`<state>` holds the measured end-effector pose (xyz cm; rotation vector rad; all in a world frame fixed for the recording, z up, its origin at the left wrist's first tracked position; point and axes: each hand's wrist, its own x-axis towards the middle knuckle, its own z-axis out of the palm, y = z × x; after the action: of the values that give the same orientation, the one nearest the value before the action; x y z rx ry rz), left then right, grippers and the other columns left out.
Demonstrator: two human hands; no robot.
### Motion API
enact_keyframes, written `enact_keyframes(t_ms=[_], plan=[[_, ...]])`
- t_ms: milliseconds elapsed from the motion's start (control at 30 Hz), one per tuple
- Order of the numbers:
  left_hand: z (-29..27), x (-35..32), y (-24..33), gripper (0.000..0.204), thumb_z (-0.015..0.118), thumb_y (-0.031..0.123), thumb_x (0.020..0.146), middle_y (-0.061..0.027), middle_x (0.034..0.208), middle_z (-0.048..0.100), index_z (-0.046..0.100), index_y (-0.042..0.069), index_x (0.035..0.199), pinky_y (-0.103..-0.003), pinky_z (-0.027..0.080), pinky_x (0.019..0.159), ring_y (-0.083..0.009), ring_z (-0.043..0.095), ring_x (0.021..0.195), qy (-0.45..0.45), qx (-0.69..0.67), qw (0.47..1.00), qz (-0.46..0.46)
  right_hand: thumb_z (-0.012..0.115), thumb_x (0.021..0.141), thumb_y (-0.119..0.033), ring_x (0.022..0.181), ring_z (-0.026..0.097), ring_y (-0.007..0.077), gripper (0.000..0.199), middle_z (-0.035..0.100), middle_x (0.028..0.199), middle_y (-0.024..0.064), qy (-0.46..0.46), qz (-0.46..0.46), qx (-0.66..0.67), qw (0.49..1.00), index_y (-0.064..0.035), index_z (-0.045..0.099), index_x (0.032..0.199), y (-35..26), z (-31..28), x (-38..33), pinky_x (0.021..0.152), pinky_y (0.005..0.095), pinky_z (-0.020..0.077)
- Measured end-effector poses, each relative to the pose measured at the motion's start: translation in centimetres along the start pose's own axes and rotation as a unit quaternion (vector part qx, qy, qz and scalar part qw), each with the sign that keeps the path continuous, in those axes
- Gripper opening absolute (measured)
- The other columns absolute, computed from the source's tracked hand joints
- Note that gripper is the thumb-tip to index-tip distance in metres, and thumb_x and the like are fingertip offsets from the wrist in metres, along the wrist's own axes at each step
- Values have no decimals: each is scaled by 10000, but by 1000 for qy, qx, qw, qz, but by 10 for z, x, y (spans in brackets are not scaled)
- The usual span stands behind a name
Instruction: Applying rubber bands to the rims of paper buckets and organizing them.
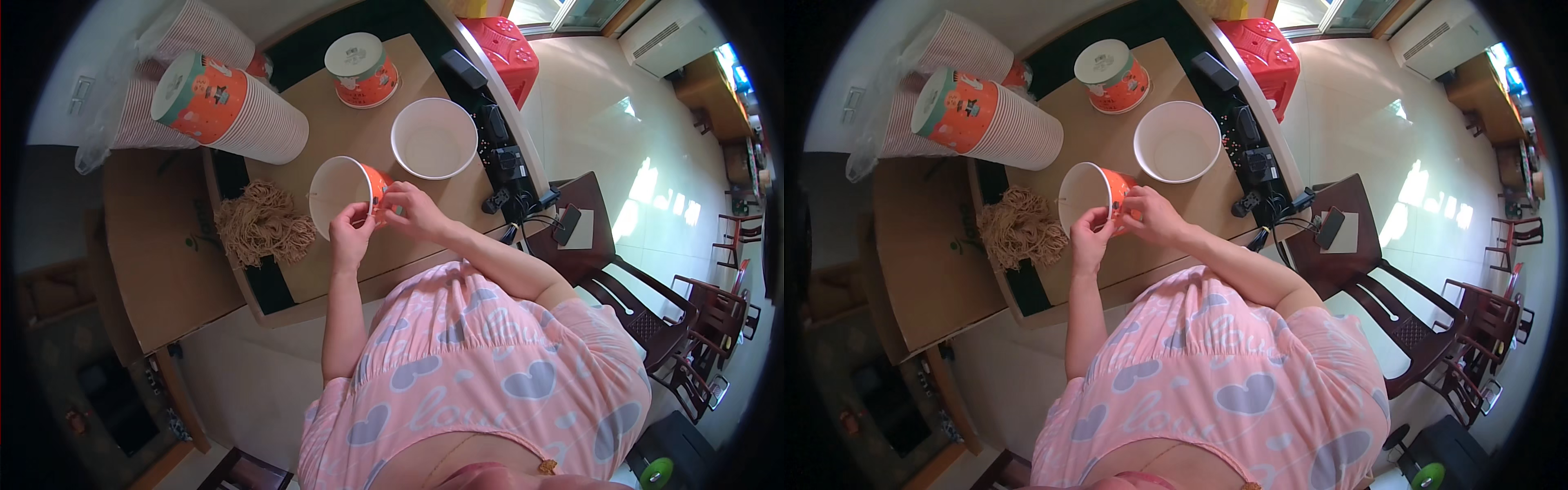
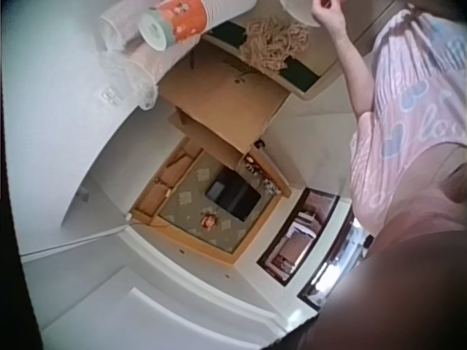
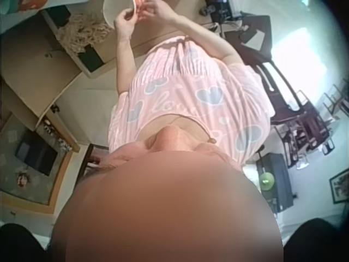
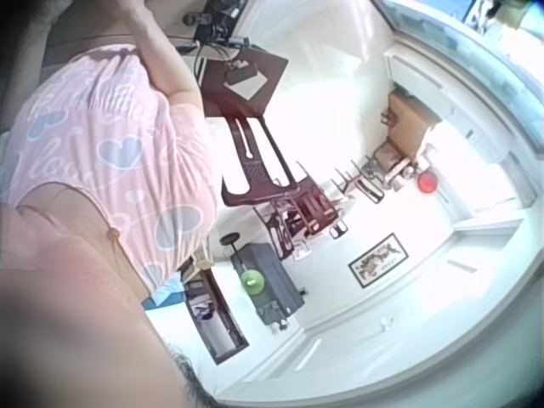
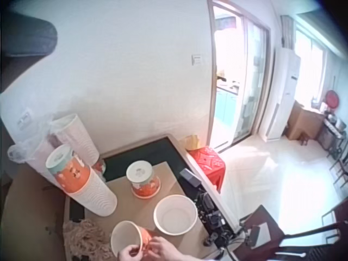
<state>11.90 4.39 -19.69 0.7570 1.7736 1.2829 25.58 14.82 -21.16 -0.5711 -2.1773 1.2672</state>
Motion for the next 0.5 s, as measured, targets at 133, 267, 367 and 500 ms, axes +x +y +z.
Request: enact_keyframes(t_ms=[133, 267, 367, 500], plan=[[0, -2, 4, 178, 603, -38, 824, -57, 906, 661, 623, -38, 1001, -241, 524, 743, -113, 629, 818, -6, 10, 1000, -2, 634, 758, -179, 878, 539, 287, 151, 577, 909, 119, -30, 1, -16, 999, -44, 653, 824, 2, -2, 3, 792, 390, 466], [2, -2, 5, 180, 602, -41, 820, -59, 913, 662, 627, -38, 998, -240, 518, 750, -107, 628, 819, -14, -18, 1000, -14, 636, 755, -178, 862, 539, 288, 147, 568, 884, 118, -27, -3, -16, 1000, -53, 659, 831, 1, -1, 4, 784, 393, 466], [2, -1, 3, 181, 600, -44, 817, -58, 911, 662, 626, -38, 996, -239, 517, 751, -106, 627, 817, -14, -10, 1000, -10, 638, 755, -179, 857, 538, 286, 150, 562, 870, 116, -27, -3, -20, 999, -53, 660, 832, 3, -1, 5, 776, 395, 465], [2, -2, 6, 182, 595, -44, 821, -57, 912, 661, 621, -38, 1001, -241, 517, 755, -108, 628, 814, -17, -8, 1000, -3, 640, 753, -178, 851, 539, 287, 150, 562, 868, 116, -32, -1, -23, 999, -53, 660, 832, 4, -2, 6, 770, 393, 466]])
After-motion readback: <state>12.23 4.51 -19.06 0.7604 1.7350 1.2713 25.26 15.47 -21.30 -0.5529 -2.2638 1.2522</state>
